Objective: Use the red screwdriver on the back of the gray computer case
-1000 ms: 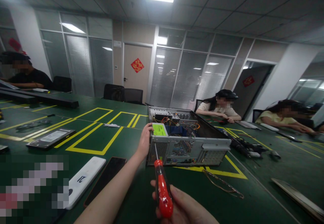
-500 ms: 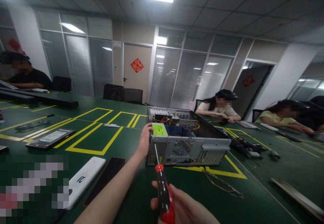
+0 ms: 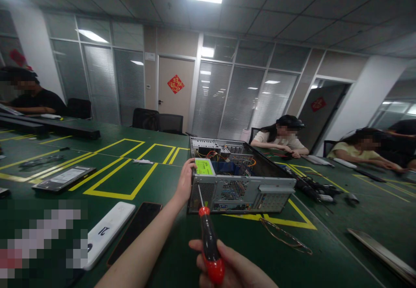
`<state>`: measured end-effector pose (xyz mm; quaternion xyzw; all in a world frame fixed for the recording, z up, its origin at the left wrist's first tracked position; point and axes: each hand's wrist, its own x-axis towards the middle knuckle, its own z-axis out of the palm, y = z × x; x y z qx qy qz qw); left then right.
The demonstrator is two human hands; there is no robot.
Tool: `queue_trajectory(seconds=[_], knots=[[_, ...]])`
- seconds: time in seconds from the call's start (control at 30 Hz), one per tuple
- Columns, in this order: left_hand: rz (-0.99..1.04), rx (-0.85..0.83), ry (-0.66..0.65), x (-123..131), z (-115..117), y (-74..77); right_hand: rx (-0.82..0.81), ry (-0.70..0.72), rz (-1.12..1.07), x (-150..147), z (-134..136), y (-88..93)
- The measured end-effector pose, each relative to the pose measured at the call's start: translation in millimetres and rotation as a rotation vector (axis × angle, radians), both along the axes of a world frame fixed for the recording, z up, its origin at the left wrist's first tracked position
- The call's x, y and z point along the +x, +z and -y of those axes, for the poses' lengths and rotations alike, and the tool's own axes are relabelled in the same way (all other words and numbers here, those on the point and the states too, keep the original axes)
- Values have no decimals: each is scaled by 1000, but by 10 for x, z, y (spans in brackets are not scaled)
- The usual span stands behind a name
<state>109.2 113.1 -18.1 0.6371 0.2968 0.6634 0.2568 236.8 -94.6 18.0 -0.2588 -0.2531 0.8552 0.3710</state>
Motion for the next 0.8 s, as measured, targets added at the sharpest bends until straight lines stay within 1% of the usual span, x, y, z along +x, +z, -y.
queue_trajectory(seconds=[0.07, 0.17, 0.23, 0.3, 0.43, 0.5, 0.6, 0.7, 0.8], knots=[[10, -1, -4, 3, -3, -2, -42, 4, 4, 6, -26, -56], [20, 2, -5, 5, -8, -8, -2, 14, 26, 24, -70, -148], [20, 4, -4, 5, -12, -10, 39, 21, 46, 32, -83, -159], [19, 6, -4, 4, -15, -12, 56, 20, 52, 31, -75, -105], [26, 3, -9, 2, -14, -15, 25, 11, 53, 6, -24, 88], [22, -7, -13, -2, -8, -15, 40, 47, 30, -3, -2, 130], [15, -11, -13, -7, 2, -13, 90, 70, 27, 8, 18, 82], [8, -17, -11, -7, 9, -10, 88, 27, 72, 30, 25, -11], [4, -17, -13, -4, 7, -8, 69, -10, 67, 26, 9, -85]])
